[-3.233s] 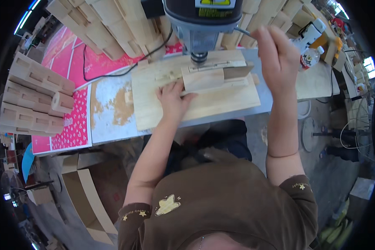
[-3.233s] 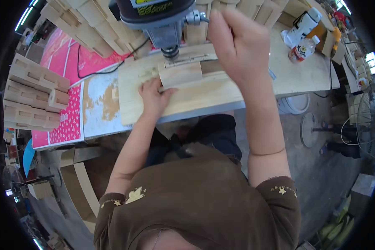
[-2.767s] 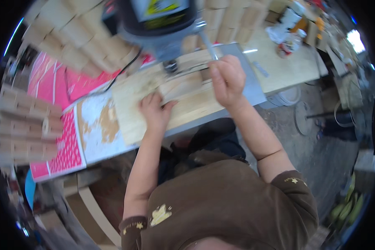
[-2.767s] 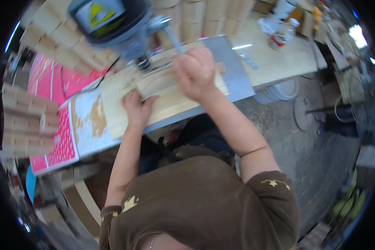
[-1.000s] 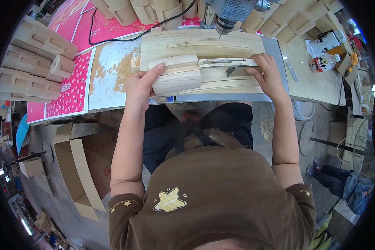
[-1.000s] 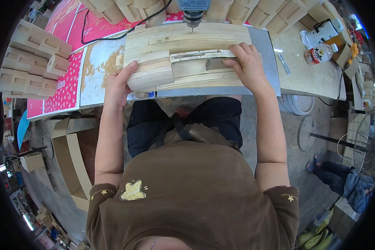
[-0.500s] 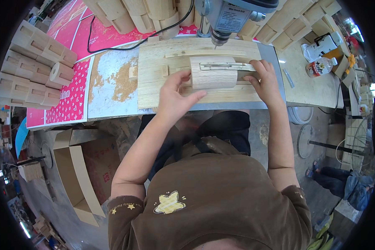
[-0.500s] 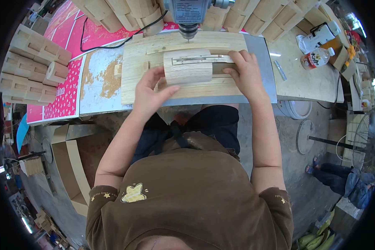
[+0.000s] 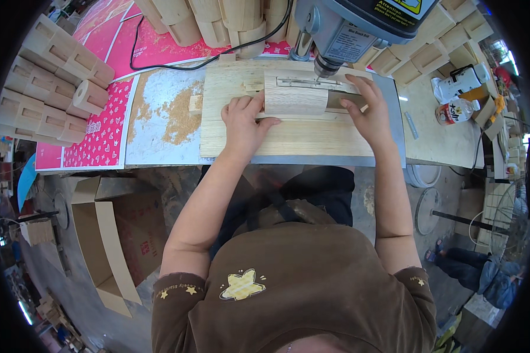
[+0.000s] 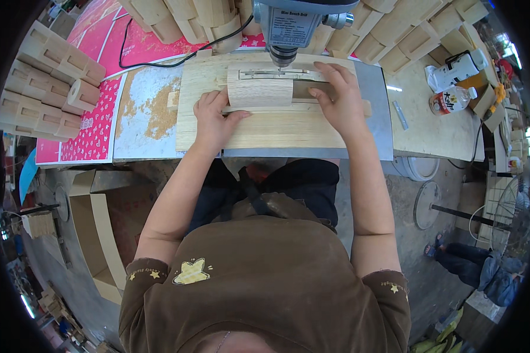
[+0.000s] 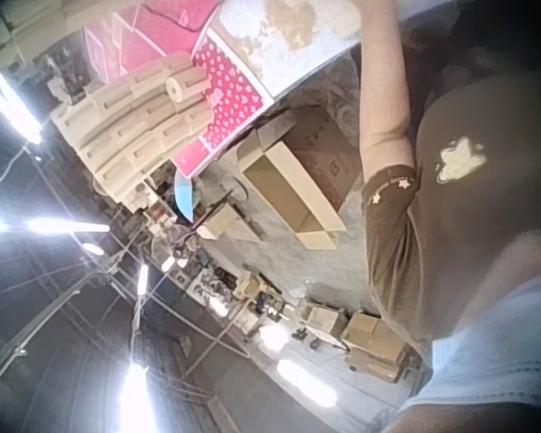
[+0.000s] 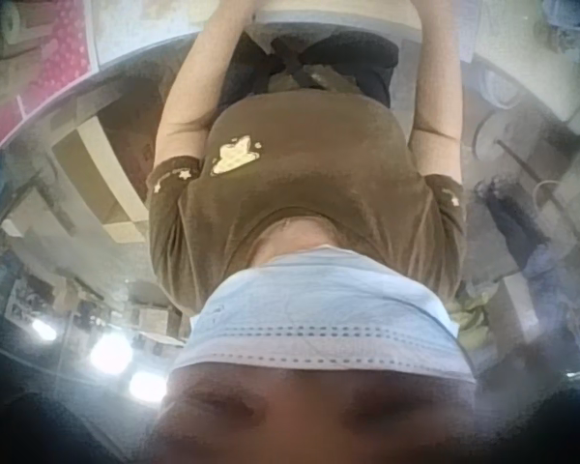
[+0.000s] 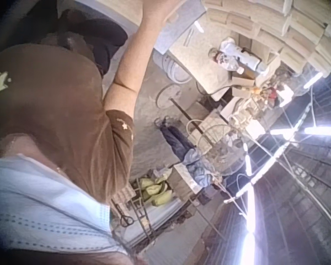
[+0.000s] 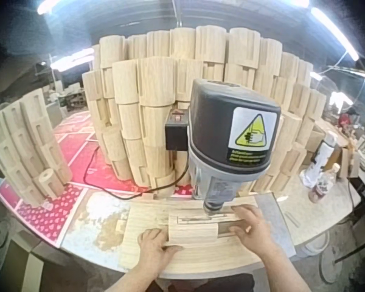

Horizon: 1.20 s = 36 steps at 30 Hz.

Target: Drilling holes into cylindrical wooden blocks using a drill press.

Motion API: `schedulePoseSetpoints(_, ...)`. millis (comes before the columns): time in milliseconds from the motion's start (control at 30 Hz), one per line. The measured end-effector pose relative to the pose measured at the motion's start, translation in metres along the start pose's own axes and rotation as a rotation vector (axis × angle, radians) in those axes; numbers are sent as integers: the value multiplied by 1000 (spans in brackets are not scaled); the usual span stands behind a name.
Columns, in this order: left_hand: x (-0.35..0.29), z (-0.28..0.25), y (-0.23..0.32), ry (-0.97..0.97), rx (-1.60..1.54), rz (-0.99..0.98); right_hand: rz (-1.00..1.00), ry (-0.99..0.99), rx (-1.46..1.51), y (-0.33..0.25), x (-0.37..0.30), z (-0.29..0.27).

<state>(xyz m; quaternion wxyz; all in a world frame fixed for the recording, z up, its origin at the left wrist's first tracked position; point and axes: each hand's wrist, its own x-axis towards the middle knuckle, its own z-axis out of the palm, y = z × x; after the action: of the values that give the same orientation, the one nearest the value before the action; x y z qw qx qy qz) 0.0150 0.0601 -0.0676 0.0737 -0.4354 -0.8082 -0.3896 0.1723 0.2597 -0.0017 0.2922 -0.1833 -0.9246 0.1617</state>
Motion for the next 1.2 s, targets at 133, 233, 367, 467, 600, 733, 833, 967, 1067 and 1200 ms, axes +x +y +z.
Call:
schedulePoseSetpoints(133,0,0,-3,-42,-61,-19,-126,445,313,8,31,-39)
schedulePoseSetpoints(233,1,-1,0,-68,-82,-40,-39,613,494,-4,91,-99)
schedulePoseSetpoints(367,-1,0,-5,-32,-76,-19,180,303,406,-57,143,-106)
schedulePoseSetpoints(467,2,2,-3,-31,-36,-2,-125,384,284,-53,139,-109)
schedulePoseSetpoints(600,6,3,0,-19,-22,37,-37,383,-62,-68,83,-125)
schedulePoseSetpoints(733,4,4,-7,46,3,130,-31,478,59,-68,20,-84)
schedulePoseSetpoints(833,7,-3,0,21,-84,150,-82,528,67,-59,6,-52)
schedulePoseSetpoints(967,3,-2,-7,-26,-62,121,-131,613,73,-37,-6,-14)
schedulePoseSetpoints(1067,3,0,-6,-17,-65,152,-152,650,92,-33,-5,-11)
schedulePoseSetpoints(1200,4,0,-6,-66,-90,85,-213,627,90,-38,0,-29)
